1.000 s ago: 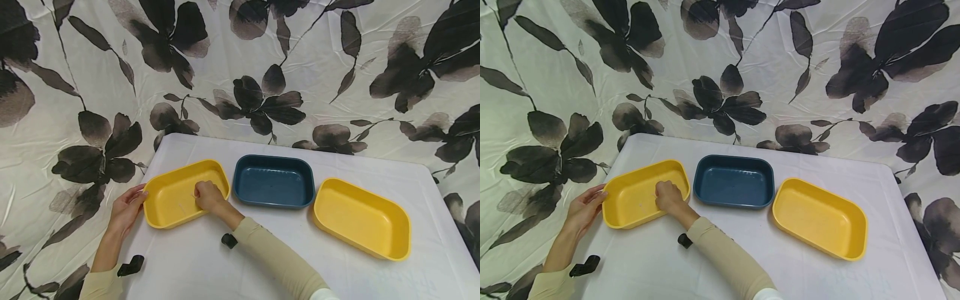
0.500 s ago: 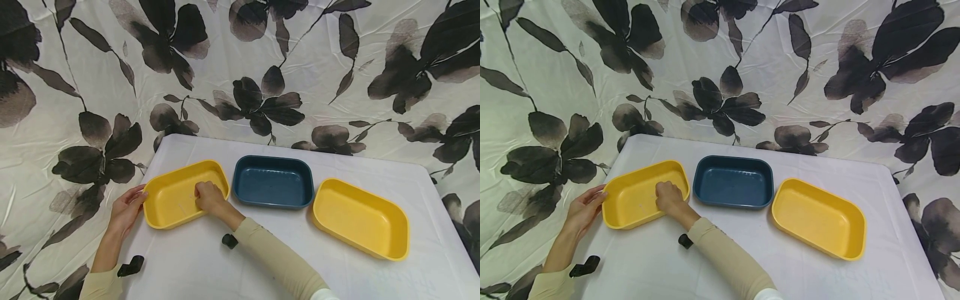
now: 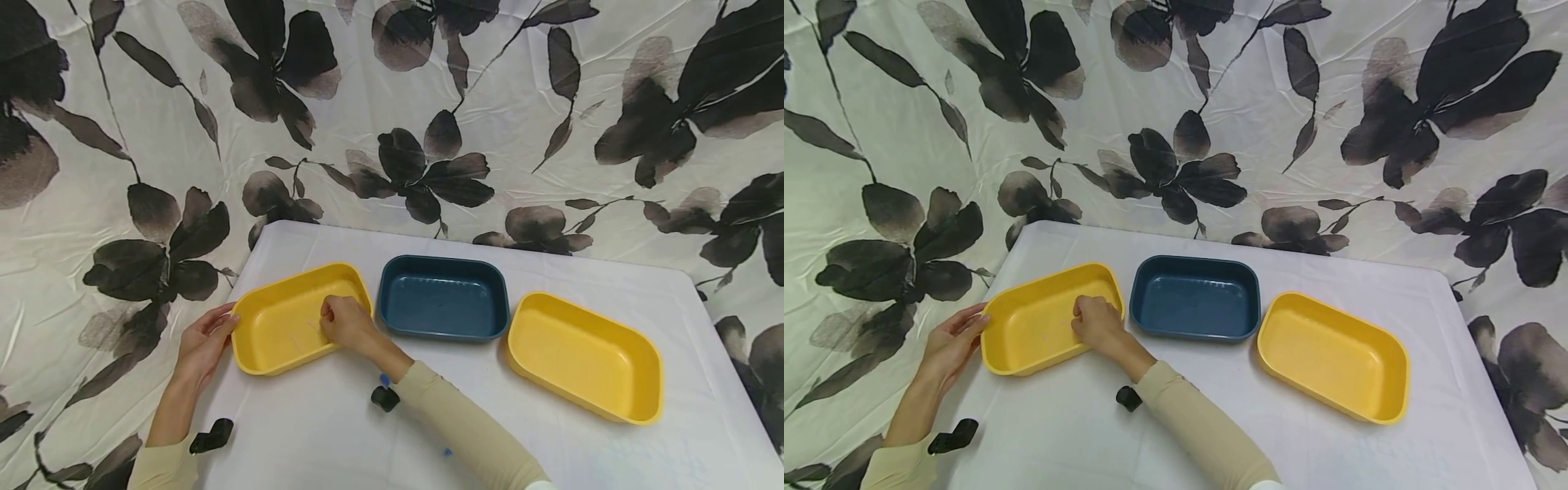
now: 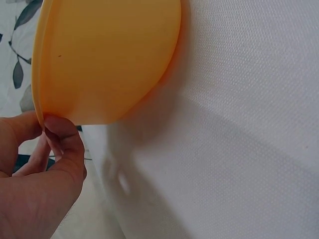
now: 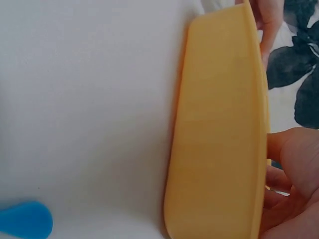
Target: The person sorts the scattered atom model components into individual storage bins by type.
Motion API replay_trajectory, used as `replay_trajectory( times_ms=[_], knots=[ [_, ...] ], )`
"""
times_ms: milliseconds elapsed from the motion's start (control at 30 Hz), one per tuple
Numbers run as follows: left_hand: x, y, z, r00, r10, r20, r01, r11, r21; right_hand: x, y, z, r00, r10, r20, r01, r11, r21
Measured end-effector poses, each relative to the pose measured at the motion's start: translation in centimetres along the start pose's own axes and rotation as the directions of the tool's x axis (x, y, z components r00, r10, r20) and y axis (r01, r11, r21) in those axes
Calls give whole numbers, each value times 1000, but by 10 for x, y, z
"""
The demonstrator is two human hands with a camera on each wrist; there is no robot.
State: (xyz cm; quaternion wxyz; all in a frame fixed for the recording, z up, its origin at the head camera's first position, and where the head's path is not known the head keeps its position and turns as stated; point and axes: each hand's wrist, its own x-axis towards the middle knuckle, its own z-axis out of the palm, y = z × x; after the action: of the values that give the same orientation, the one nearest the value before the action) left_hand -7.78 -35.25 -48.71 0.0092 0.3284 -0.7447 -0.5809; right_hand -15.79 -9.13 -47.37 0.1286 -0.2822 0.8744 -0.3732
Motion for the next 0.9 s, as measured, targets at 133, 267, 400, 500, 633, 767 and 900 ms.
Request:
replay_trajectory(
  times_ms=[133, 267, 400, 500, 633, 767, 900],
  knots=[
    [0, -1, 0, 1000, 2, -2, -2, 1000, 3, -4, 0, -6, 1000, -15, -12, 15, 1000, 18],
    [0, -2, -1, 1000, 23, 9, -23, 999, -25, -8, 1, -11, 999, -22, -28, 23, 999, 40],
    [1, -4, -2, 999, 41, 21, -40, 996, -79, -11, 3, -15, 998, -39, -57, 42, 997, 61],
    [2, -5, -3, 999, 42, 26, -39, 995, -92, -15, 4, -18, 996, -53, -70, 61, 993, 105],
    [2, -5, -4, 999, 39, 30, -36, 995, -97, -21, 5, -22, 993, -76, -89, 89, 984, 152],
    [1, -5, -4, 999, 36, 29, -33, 995, -97, -27, 6, -26, 990, -83, -111, 102, 978, 180],
    [0, -4, -3, 999, 32, 27, -29, 995, -99, -34, 8, -30, 987, -89, -135, 116, 971, 207]
  ],
)
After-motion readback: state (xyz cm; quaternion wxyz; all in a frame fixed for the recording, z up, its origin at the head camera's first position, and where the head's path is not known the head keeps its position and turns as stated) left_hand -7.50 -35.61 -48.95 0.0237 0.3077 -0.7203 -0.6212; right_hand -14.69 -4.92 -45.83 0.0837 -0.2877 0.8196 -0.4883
